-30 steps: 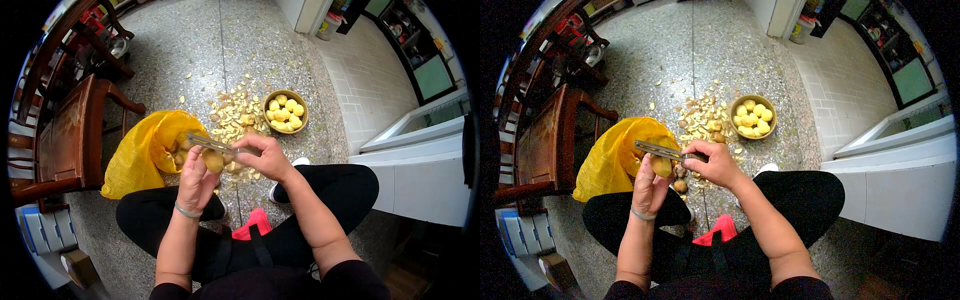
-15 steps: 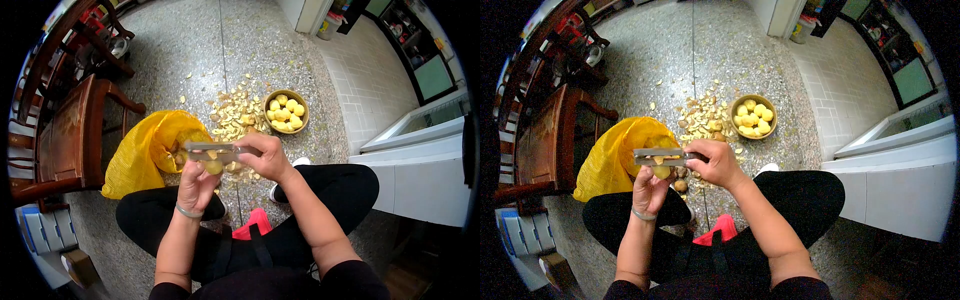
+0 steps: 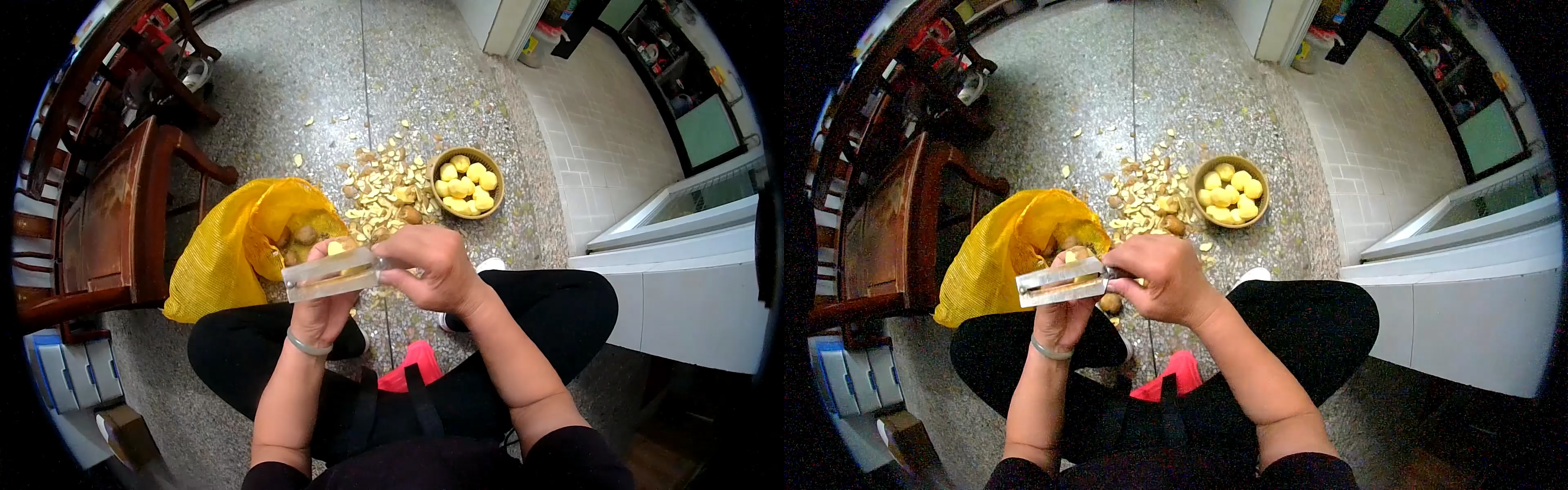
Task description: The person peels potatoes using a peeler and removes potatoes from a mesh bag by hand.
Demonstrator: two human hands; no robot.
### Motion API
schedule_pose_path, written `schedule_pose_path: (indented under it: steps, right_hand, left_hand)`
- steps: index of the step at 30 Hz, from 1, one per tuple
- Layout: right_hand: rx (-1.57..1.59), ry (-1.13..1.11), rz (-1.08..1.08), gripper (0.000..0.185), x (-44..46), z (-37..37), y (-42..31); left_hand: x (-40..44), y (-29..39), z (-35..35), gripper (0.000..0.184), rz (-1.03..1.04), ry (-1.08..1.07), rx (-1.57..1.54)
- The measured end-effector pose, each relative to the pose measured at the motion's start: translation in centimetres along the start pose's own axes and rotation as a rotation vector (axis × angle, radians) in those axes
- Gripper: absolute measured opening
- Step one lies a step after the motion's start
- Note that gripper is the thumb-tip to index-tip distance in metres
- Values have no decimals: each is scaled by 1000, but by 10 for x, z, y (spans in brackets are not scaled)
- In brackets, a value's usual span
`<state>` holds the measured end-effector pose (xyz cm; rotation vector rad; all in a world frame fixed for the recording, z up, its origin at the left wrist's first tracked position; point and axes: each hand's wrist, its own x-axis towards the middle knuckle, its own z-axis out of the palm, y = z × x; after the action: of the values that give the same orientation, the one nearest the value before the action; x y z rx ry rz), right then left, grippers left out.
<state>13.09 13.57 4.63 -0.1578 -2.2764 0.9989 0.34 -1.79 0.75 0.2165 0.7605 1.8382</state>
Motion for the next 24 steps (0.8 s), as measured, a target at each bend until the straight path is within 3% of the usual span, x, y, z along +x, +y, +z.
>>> schedule_pose_path:
  steps: [2, 4, 5, 9, 14, 19, 22, 24]
  right_hand:
    - [-47, -13, -18, 24, -1, 2, 5]
    - [60, 2, 165, 24, -8, 0, 18]
    - [60, 23, 178, 25, -10, -1, 27]
    - [67, 20, 269, 24, -12, -4, 36]
    - [83, 8, 511, 22, -20, -2, 64]
    - [150, 20, 265, 22, -11, 1, 24]
    - [-60, -14, 92, 24, -5, 7, 9]
    - [-36, 43, 154, 23, -6, 9, 17]
  left_hand:
    - [-1, 2, 3, 56, 21, -44, -40]
    - [-1, 6, 12, 46, -47, 122, 6]
    - [0, 10, 15, 40, -52, 96, 60]
    - [2, 10, 16, 41, -36, 62, -24]
    - [-1, 13, 20, 46, -64, -1, 81]
    - [1, 9, 23, 42, -6, 128, 158]
    - [0, 0, 8, 40, 43, 26, 34]
    - [0, 1, 6, 36, 41, 70, 16]
